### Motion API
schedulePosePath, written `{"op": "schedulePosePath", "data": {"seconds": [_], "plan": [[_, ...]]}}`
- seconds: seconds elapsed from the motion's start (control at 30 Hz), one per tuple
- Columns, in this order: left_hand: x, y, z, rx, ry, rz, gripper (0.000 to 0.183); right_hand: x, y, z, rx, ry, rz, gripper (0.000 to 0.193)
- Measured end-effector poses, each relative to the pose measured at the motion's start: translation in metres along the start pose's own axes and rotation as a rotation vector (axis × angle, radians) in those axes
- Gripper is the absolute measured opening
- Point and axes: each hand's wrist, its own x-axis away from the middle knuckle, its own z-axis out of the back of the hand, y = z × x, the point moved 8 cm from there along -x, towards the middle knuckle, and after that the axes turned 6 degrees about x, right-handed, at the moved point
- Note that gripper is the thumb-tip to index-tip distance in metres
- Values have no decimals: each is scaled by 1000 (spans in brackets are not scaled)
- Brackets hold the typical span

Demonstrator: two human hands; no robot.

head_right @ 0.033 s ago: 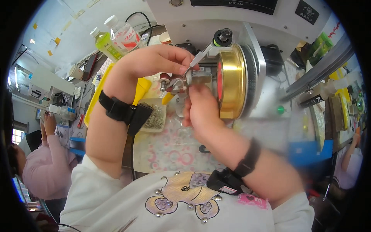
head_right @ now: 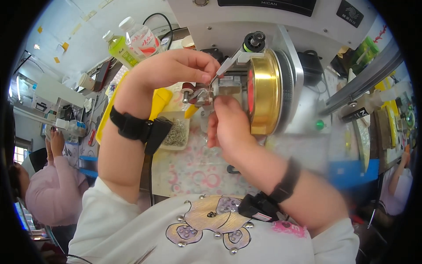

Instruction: Assemble and glue small electronic components using specialized machinery and hand tools on a production line.

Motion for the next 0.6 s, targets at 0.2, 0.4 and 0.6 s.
{"op": "schedulePosePath", "data": {"seconds": [0.2, 0.4, 0.6], "plan": [[81, 67, -24, -870, 651, -148, 11, 36, -4, 14, 452, -301, 16, 42], [102, 78, -85, -738, 619, -494, 15, 59, -22, 37, 1513, -458, 809, 35], [82, 38, -118, -735, 680, -689, 21, 27, -5, 58, 1673, -229, 415, 28]]}}
